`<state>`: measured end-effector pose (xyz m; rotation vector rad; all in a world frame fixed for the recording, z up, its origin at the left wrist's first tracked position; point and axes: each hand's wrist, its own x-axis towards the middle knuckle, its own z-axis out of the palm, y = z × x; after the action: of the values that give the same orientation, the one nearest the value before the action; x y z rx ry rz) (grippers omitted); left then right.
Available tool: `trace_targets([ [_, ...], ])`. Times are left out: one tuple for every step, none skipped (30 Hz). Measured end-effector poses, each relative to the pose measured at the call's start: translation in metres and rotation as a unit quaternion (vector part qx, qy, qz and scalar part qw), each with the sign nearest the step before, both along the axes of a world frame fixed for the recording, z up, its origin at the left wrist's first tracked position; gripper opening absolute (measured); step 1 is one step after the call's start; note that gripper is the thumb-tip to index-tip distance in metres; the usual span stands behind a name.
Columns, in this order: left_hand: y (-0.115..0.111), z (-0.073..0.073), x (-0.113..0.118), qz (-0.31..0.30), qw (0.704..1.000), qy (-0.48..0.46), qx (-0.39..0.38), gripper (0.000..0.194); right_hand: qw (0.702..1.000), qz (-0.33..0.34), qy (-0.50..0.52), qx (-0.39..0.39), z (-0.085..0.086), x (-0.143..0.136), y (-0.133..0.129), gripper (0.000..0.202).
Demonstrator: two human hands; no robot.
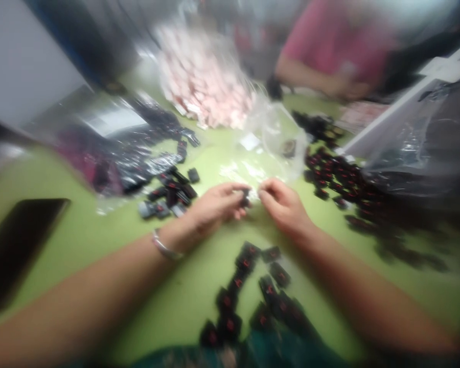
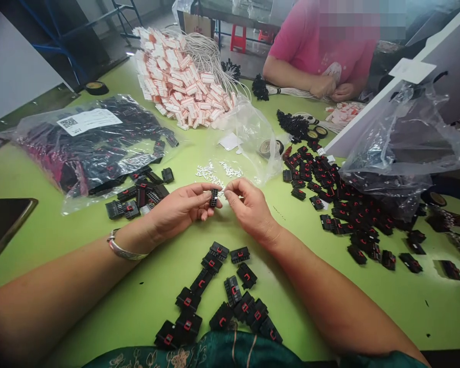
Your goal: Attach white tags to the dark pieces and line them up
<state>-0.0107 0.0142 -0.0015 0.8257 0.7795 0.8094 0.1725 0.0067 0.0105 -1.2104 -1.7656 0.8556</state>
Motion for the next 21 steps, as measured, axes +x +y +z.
trace_targets([
  [-0.001, 0.000, 0.001, -0.005, 1.000, -0.004, -0.002, 0.033, 0.999, 0.004, 0.031, -0.018, 0.001, -0.002, -0.002, 0.011],
  [-0.002, 0.001, 0.002, -0.007, 1.000, -0.008, -0.002, 0.032, 0.998, 0.012, 0.055, -0.034, 0.002, -0.005, -0.003, 0.011],
  [-0.002, 0.001, 0.003, -0.009, 1.000, -0.012, -0.003, 0.032, 0.996, 0.019, 0.074, -0.047, 0.002, -0.007, -0.005, 0.012],
  [-0.003, 0.001, 0.003, -0.010, 1.000, -0.017, -0.004, 0.031, 0.994, 0.025, 0.091, -0.059, 0.002, -0.008, -0.006, 0.014],
  [-0.003, 0.001, 0.004, -0.011, 1.000, -0.021, -0.005, 0.031, 0.992, 0.030, 0.103, -0.070, 0.002, -0.009, -0.006, 0.016],
  [-0.004, 0.001, 0.004, -0.011, 1.000, -0.025, -0.006, 0.030, 0.990, 0.034, 0.111, -0.080, 0.002, -0.010, -0.007, 0.018],
  [-0.004, 0.000, 0.004, -0.011, 0.999, -0.029, -0.008, 0.029, 0.989, 0.037, 0.117, -0.089, 0.001, -0.010, -0.007, 0.019],
  [-0.004, 0.000, 0.004, -0.010, 0.999, -0.031, -0.010, 0.029, 0.987, 0.037, 0.123, -0.097, 0.000, -0.011, -0.007, 0.021],
  [-0.004, 0.000, 0.004, -0.009, 0.999, -0.034, -0.012, 0.029, 0.985, 0.036, 0.131, -0.104, 0.000, -0.011, -0.007, 0.022],
  [-0.004, -0.001, 0.004, -0.007, 0.999, -0.037, -0.013, 0.029, 0.984, 0.036, 0.139, -0.110, -0.001, -0.011, -0.007, 0.022],
  [-0.004, -0.001, 0.004, -0.006, 0.999, -0.039, -0.015, 0.029, 0.982, 0.035, 0.145, -0.117, -0.001, -0.011, -0.007, 0.023],
  [-0.004, -0.001, 0.004, -0.004, 0.999, -0.041, -0.017, 0.029, 0.981, 0.033, 0.149, -0.122, -0.001, -0.012, -0.007, 0.023],
  [-0.005, -0.001, 0.004, -0.001, 0.999, -0.043, -0.019, 0.029, 0.980, 0.030, 0.151, -0.126, -0.001, -0.013, -0.008, 0.023],
  [-0.005, -0.001, 0.004, 0.001, 0.999, -0.044, -0.020, 0.028, 0.979, 0.025, 0.152, -0.130, -0.002, -0.013, -0.009, 0.023],
  [-0.005, -0.001, 0.005, 0.003, 0.999, -0.045, -0.022, 0.029, 0.978, 0.019, 0.155, -0.135, -0.002, -0.014, -0.009, 0.023],
  [-0.005, 0.000, 0.005, 0.004, 0.999, -0.045, -0.023, 0.029, 0.976, 0.013, 0.162, -0.142, -0.002, -0.015, -0.010, 0.023],
  [-0.005, 0.000, 0.005, 0.006, 0.999, -0.045, -0.024, 0.029, 0.973, 0.008, 0.173, -0.152, -0.003, -0.015, -0.010, 0.023],
  [-0.005, 0.000, 0.005, 0.007, 0.999, -0.044, -0.023, 0.030, 0.969, 0.006, 0.186, -0.163, -0.004, -0.016, -0.011, 0.024],
  [-0.005, 0.001, 0.006, 0.008, 0.999, -0.041, -0.021, 0.031, 0.964, 0.004, 0.200, -0.175, -0.006, -0.016, -0.011, 0.025],
  [-0.006, 0.001, 0.006, 0.010, 0.999, -0.037, -0.016, 0.032, 0.959, 0.005, 0.213, -0.185, -0.007, -0.016, -0.011, 0.025],
  [-0.006, 0.002, 0.006, 0.011, 0.999, -0.032, -0.010, 0.033, 0.955, 0.005, 0.225, -0.192, -0.008, -0.016, -0.010, 0.026],
])
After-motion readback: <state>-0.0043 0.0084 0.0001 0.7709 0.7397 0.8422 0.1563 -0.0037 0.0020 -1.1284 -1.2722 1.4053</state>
